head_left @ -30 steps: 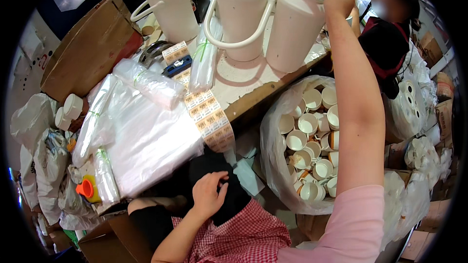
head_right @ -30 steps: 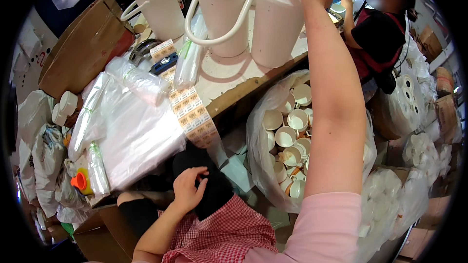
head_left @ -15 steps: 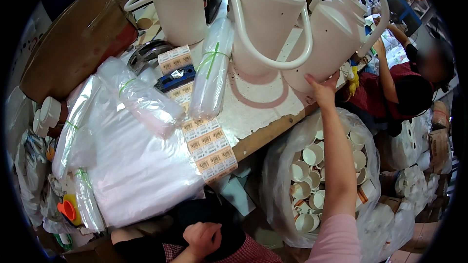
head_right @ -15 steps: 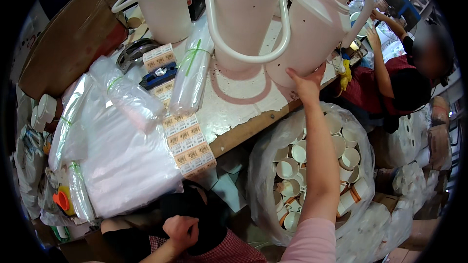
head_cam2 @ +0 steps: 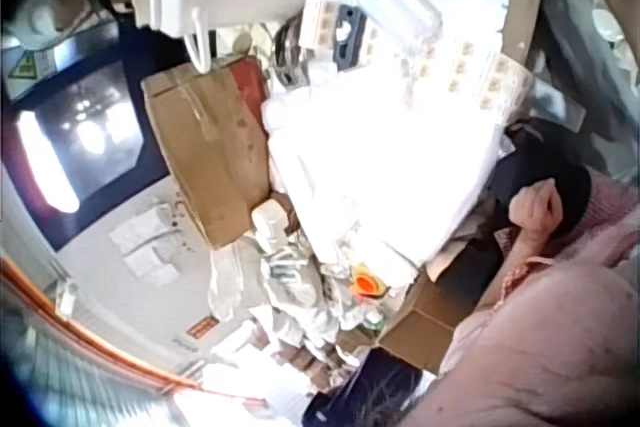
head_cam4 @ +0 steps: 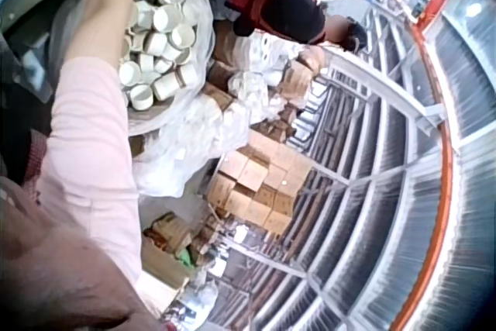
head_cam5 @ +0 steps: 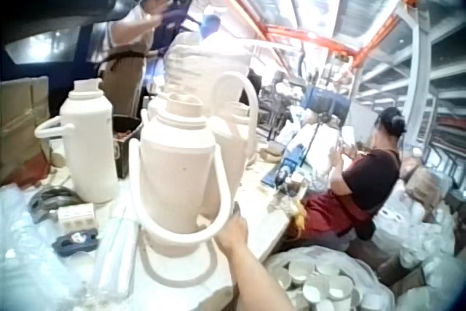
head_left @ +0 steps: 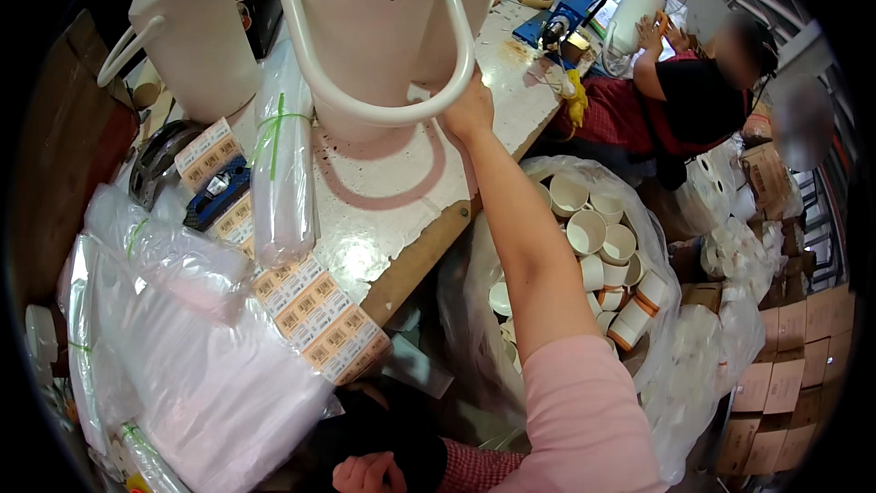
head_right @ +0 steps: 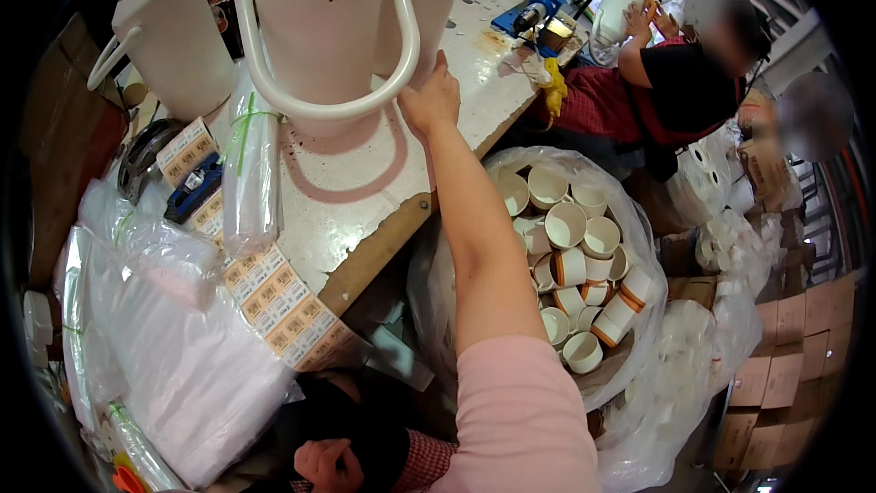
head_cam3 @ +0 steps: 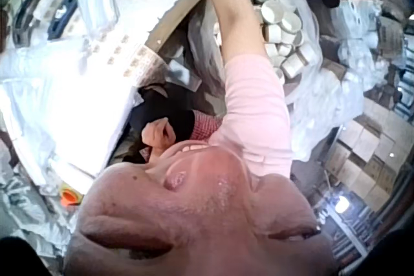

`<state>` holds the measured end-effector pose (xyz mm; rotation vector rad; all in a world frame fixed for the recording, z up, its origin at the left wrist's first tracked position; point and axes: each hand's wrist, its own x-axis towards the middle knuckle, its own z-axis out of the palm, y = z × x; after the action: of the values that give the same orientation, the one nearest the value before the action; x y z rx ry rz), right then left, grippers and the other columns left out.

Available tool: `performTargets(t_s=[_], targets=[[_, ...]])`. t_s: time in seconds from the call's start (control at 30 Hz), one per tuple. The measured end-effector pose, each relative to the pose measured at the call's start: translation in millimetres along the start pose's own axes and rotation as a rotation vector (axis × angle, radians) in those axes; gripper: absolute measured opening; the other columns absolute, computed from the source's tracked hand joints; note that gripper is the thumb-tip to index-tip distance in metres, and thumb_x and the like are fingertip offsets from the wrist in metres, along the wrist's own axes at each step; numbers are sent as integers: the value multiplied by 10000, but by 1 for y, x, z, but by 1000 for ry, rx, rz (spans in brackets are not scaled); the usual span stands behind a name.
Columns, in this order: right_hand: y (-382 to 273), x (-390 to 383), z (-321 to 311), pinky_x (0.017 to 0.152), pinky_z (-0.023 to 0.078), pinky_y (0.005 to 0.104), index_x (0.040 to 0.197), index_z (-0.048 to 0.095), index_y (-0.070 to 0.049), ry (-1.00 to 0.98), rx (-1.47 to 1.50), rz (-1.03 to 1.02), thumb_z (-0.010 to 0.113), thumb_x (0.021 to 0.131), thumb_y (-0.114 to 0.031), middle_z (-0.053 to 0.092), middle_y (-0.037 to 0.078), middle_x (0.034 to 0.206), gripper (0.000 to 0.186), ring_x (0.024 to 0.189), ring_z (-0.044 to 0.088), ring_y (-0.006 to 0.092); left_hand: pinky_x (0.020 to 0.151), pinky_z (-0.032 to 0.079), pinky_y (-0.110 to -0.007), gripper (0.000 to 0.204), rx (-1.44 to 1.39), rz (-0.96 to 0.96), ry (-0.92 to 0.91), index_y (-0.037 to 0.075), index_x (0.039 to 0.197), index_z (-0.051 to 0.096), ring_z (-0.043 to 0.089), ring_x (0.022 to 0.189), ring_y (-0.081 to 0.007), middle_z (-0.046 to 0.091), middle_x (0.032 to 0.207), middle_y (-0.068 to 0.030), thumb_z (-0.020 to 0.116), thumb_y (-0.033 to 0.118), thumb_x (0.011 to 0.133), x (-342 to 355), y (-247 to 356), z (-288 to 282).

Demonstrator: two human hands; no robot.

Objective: The person applies labels to white plastic kettles, places them into plastic bags, and then stacks the bagged kettles into a cardboard box.

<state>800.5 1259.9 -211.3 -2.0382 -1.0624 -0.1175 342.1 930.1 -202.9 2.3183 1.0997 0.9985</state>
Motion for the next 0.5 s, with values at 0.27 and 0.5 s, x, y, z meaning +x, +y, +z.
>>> performTargets(t_s=[0.27,0.5], targets=[[43,-62,-43,1115,341,471,1353,502,-14,-141,-463,-408,647,866,-370,486,227,1425,621,1331,409,439,505,443,-343,170,-108,-42,170,100,836,657,608,573,-239,639,697,-52,689,10,695,-14,5,15],[-41,-214,-80,948,471,405,1266,536,21,-111,123,-158,685,853,-182,612,228,1183,484,1110,593,346,636,467,-370,192,-123,-67,190,87,911,678,618,730,-246,696,885,-50,699,35,727,-44,8,-9]])
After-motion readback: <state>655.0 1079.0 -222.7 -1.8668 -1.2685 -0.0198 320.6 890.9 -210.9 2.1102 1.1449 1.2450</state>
